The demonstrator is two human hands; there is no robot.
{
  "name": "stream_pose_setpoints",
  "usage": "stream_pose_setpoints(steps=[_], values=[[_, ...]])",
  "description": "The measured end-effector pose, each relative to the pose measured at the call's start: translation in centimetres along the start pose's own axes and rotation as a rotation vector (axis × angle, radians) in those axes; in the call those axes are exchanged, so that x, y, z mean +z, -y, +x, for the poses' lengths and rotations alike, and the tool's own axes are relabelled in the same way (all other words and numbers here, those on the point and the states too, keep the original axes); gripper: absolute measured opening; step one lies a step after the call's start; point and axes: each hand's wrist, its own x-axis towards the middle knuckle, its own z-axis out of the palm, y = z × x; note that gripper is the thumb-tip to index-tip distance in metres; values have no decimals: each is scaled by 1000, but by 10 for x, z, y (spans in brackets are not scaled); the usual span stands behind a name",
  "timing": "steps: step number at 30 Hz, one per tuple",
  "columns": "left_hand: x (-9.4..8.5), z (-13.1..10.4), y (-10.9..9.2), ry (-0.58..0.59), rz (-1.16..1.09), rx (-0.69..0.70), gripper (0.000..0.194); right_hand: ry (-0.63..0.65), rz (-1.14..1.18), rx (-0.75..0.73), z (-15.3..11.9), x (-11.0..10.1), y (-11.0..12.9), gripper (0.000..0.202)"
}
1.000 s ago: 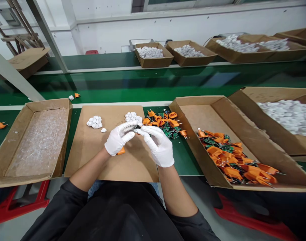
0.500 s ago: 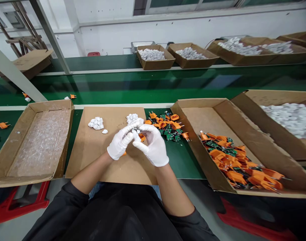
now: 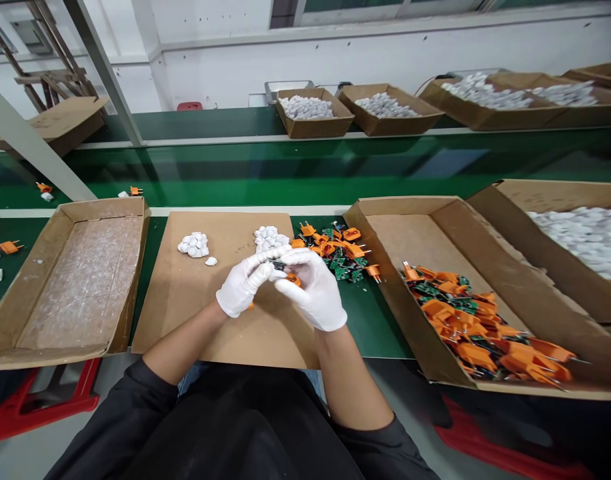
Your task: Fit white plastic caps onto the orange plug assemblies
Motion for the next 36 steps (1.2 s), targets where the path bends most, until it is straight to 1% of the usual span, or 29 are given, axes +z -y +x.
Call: stream_pose_setpoints(steps=[2, 5, 7, 9, 10, 12, 15, 17, 19, 21, 24, 26, 29, 31, 34, 36], values=[[-1, 1, 0, -1, -27, 11, 54, 25, 34, 45, -1, -3, -1, 27], [-2, 2, -1, -6, -42, 25, 51, -8, -10, 55, -1, -4, -1, 23], [-2, 3, -1, -38, -37, -16, 50, -13, -132, 9, 0, -6, 3, 21], [-2, 3, -2, -102, -40, -73, 51, -11, -328, -64, 3, -10, 9, 21], [-2, 3, -3, -132, -47, -100, 51, 10, -423, -108, 5, -12, 12, 24], [-1, 3, -3, -162, -80, -154, 51, 118, -543, -207, 10, -17, 17, 32], [1, 3, -3, -153, -176, -252, 54, 328, -554, -312, 18, -18, 18, 35], [2, 3, -3, -129, -241, -285, 58, 383, -537, -323, 20, -16, 15, 33], [3, 3, -4, -85, -318, -292, 60, 348, -521, -313, 19, -15, 11, 29], [3, 3, -6, -16, -416, -315, 58, 242, -492, -299, 15, -13, 7, 24], [3, 2, -7, 113, -552, -365, 48, 62, -427, -237, 6, -10, 2, 22], [4, 1, -7, 140, -604, -353, 45, 4, -398, -189, 2, -8, 0, 22], [4, 1, -4, 109, -599, -336, 49, 14, -364, -197, 2, -6, 0, 25], [2, 2, -3, 102, -553, -340, 51, 82, -380, -230, 5, -8, 3, 29], [1, 3, -3, 112, -503, -293, 53, 201, -439, -250, 10, -13, 8, 27], [0, 3, -3, 124, -472, -270, 51, 211, -451, -261, 11, -14, 11, 24]])
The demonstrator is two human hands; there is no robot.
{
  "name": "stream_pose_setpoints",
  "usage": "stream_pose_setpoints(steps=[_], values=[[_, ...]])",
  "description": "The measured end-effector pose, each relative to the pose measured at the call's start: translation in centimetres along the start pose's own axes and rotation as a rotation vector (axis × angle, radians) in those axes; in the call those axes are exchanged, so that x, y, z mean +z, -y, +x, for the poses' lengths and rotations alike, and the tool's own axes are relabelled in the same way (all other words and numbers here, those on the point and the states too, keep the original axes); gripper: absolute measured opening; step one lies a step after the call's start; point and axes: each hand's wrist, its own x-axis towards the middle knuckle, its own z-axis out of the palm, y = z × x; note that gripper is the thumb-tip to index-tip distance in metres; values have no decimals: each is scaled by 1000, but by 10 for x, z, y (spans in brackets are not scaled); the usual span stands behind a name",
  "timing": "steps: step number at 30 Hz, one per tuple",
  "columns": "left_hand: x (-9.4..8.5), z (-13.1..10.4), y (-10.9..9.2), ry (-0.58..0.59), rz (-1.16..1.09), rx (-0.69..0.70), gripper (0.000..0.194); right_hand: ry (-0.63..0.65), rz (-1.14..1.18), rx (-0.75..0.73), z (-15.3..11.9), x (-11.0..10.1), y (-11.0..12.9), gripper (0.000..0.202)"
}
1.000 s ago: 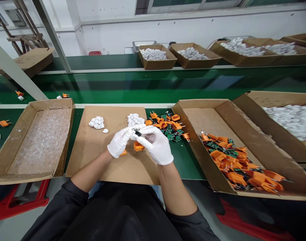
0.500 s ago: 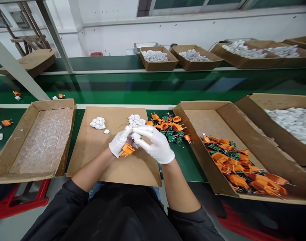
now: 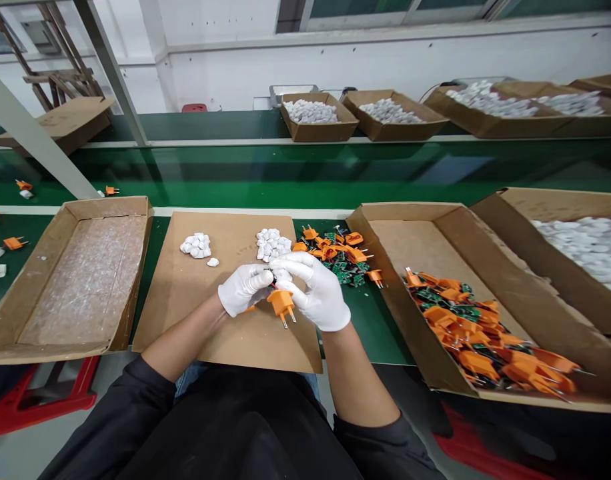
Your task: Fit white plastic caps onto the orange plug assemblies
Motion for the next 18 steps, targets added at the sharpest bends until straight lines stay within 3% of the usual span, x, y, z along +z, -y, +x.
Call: stream_pose_setpoints(steps=[6, 12, 18], values=[[-4, -1, 4, -68, 55, 14, 50, -56, -14, 8, -6, 2, 5, 26], [-14, 0, 2, -72, 267, 131, 47, -74, 232, 66, -6, 0, 9, 23], [-4, -4, -10, -206, 391, 127, 42, -70, 148, 107, -9, -3, 15, 23]])
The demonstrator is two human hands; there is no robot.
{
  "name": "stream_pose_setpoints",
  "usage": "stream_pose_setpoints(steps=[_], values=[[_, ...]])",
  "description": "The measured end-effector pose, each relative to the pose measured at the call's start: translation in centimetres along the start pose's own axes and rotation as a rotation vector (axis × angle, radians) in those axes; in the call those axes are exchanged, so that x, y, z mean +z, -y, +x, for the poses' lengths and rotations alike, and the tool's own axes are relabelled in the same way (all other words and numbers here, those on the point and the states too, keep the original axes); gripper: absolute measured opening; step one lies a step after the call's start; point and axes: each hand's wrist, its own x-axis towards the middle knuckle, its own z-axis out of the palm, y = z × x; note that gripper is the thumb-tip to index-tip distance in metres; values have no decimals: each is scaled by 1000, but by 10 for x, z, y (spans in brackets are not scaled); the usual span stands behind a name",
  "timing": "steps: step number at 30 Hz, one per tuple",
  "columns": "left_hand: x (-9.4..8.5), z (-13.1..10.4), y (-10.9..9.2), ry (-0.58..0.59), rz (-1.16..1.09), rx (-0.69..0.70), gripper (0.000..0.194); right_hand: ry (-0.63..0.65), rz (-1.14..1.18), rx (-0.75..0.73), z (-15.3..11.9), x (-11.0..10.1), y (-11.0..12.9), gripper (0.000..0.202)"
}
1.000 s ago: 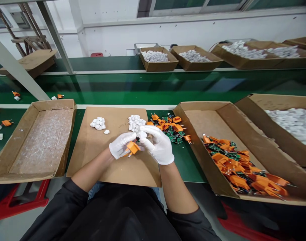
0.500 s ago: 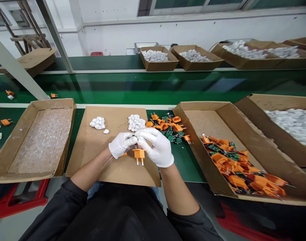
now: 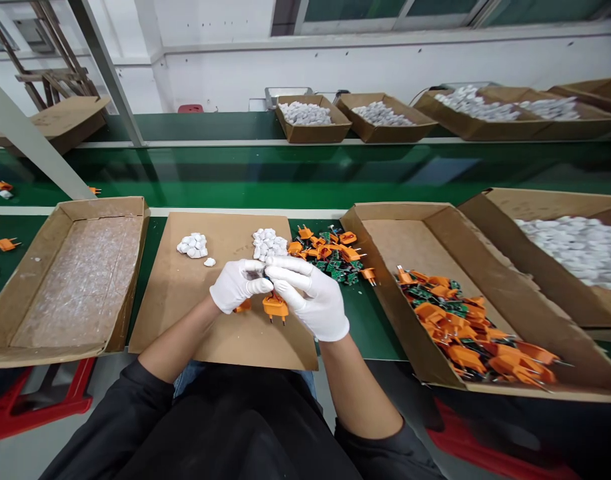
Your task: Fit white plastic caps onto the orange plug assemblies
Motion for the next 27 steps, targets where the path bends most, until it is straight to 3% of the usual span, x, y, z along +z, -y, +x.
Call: stream_pose_setpoints(steps=[3, 7, 10, 13, 21, 27], values=[[2, -3, -2, -13, -13, -1, 41, 68, 95, 10, -2, -4, -2, 24], [-1, -6, 0, 12, 86, 65, 38, 34, 210, 232, -1, -6, -1, 29], [-2, -8, -4, 9, 231, 151, 36, 155, 242, 415, 2, -8, 5, 35], [1, -11, -11, 19, 385, 187, 32, 259, 272, 508, 4, -13, 12, 35], [5, -13, -18, 12, 559, 366, 22, 215, 380, 549, 0, -11, 12, 30], [3, -10, -16, 22, 584, 378, 24, 164, 398, 483, -2, -6, 8, 33]])
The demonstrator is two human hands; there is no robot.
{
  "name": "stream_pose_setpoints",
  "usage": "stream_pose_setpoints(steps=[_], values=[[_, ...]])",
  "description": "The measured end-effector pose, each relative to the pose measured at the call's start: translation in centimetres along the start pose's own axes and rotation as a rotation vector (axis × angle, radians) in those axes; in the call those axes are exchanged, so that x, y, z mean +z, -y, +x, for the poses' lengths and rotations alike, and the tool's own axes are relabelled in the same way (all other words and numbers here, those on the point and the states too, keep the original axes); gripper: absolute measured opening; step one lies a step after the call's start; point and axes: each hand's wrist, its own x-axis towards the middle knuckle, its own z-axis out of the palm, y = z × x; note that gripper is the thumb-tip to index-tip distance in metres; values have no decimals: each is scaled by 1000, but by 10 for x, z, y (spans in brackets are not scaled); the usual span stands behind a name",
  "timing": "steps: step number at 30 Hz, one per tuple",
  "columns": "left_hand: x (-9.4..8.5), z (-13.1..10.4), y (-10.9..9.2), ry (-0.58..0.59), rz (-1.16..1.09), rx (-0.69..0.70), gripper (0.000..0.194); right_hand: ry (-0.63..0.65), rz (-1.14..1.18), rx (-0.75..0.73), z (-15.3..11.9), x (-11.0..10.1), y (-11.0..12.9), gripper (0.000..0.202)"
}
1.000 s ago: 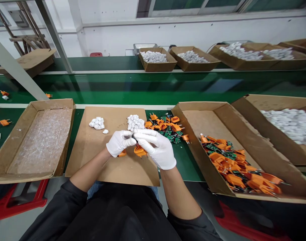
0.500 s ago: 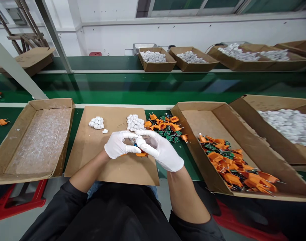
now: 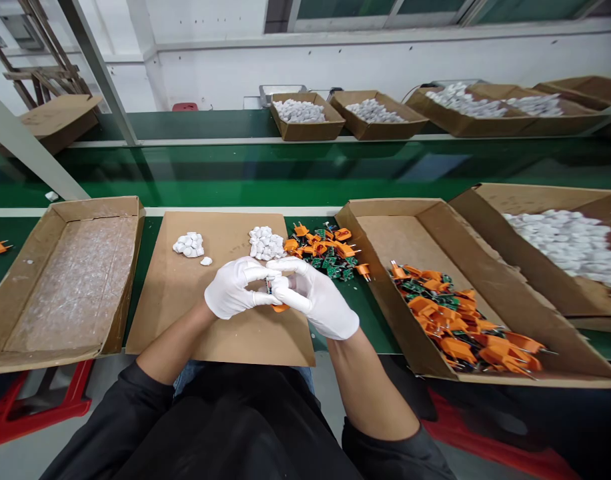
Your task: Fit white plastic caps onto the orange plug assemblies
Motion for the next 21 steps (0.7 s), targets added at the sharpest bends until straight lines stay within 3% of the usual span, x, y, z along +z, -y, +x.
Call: stream_pose_setpoints(steps=[4, 11, 18, 21], values=[[0, 1, 2, 50, 34, 36, 20, -101, -72, -77, 0, 3, -5, 27], [2, 1, 0, 118, -28, 32, 16, 5, 11, -43, 2, -6, 0, 27], [3, 0, -1, 69, 8, 23, 13, -87, -88, -109, 2, 2, -2, 24], [3, -1, -1, -11, -31, 4, 17, -38, -102, -117, -1, -6, -3, 27]])
